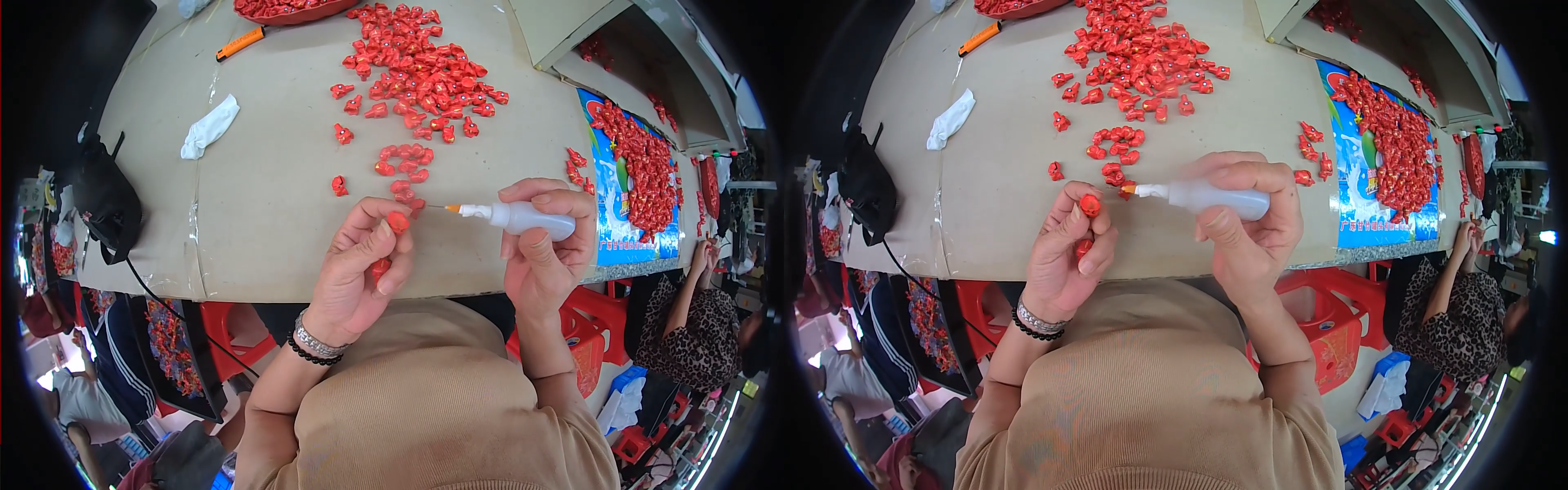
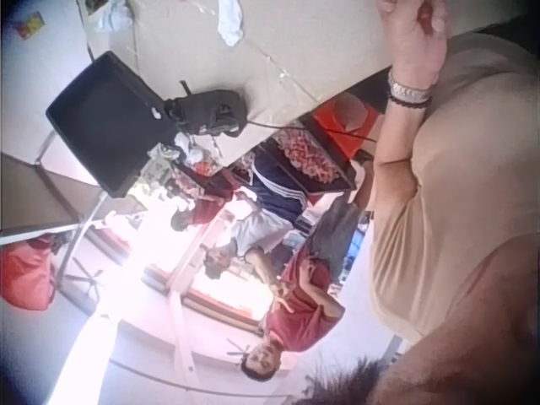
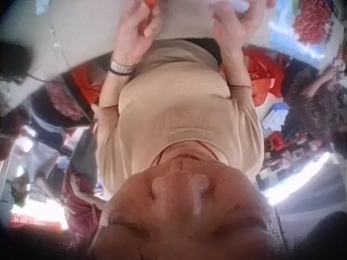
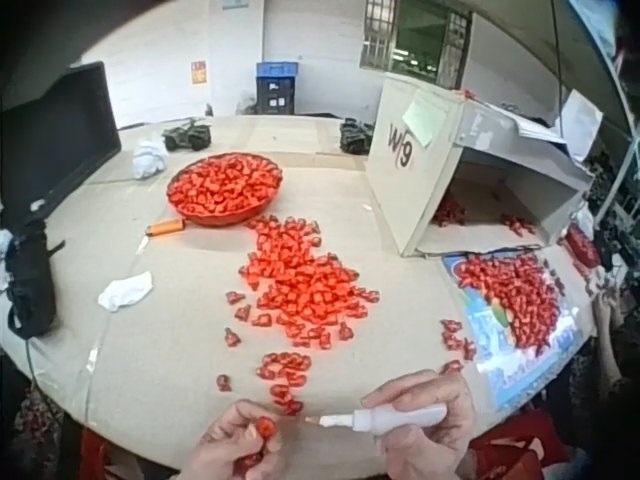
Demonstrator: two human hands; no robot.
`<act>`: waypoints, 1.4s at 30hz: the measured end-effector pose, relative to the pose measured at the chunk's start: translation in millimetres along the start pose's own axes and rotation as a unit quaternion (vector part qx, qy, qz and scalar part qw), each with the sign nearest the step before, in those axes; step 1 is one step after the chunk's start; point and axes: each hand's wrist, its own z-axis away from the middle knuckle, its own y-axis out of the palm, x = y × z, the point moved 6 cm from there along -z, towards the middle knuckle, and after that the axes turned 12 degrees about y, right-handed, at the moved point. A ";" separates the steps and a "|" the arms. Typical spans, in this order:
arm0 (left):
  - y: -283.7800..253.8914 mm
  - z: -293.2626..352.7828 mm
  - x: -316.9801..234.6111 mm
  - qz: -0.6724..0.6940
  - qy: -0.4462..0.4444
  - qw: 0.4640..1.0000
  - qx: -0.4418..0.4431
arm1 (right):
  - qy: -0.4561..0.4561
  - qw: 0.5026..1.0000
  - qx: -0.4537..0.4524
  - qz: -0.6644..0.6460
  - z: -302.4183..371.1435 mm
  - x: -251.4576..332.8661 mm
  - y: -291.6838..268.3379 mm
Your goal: The person applies glue to plastic toy parts using a squeeze bottle and joins the pieces together by hand.
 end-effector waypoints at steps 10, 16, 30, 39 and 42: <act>3.2 4.8 4.5 0.064 -0.046 0.996 -0.040 | -0.022 1.000 0.019 0.003 4.0 -3.9 7.7; 3.9 6.6 3.9 0.055 -0.064 0.995 -0.059 | -0.036 0.998 0.019 0.038 6.4 -3.0 6.3; 3.0 8.0 9.4 0.099 -0.096 0.988 -0.069 | -0.125 0.984 0.053 0.118 12.4 2.8 14.6; 3.1 9.3 10.6 0.105 -0.097 0.987 -0.068 | -0.161 0.971 0.068 0.166 13.1 4.5 20.4; 4.2 9.1 10.5 0.102 -0.095 0.988 -0.061 | -0.167 0.969 0.069 0.171 13.0 4.3 20.9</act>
